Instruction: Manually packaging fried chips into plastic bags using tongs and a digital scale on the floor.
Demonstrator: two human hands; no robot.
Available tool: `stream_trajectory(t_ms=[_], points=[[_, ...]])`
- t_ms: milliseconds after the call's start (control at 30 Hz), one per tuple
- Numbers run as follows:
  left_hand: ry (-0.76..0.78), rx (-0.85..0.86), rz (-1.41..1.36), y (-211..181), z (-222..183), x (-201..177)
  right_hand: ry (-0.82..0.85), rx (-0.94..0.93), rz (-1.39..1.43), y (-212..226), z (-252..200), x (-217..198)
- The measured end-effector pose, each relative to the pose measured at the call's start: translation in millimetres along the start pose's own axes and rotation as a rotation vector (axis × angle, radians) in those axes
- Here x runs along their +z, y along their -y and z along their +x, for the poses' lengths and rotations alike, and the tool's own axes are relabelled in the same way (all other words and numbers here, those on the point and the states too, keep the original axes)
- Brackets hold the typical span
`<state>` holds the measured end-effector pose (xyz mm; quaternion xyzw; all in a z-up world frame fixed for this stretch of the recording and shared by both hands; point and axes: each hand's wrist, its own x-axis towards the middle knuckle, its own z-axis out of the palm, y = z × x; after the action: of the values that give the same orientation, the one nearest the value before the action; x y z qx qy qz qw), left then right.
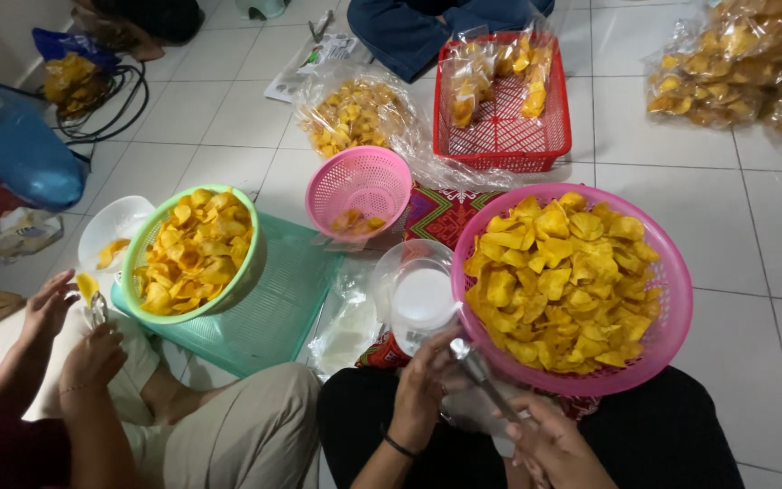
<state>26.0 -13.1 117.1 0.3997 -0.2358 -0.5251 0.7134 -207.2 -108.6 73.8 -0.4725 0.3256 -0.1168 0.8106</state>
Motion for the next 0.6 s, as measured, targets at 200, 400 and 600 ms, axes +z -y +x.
stream_trajectory(t_ms=[200,400,600], points=[[-0.347,0.018,0.046,17.5,-4.6,4.8,0.208,0.017,0.214,-14.9,6.2,-4.4],[-0.309,-0.091,-0.003,10.6,-10.1,5.5,0.278,-0.140,0.199,-15.4,16.3,-9.2],[-0.383,-0.127,-0.116,10.7,-8.5,13.7,0.338,0.040,0.324,-38.0,23.7,-18.9]])
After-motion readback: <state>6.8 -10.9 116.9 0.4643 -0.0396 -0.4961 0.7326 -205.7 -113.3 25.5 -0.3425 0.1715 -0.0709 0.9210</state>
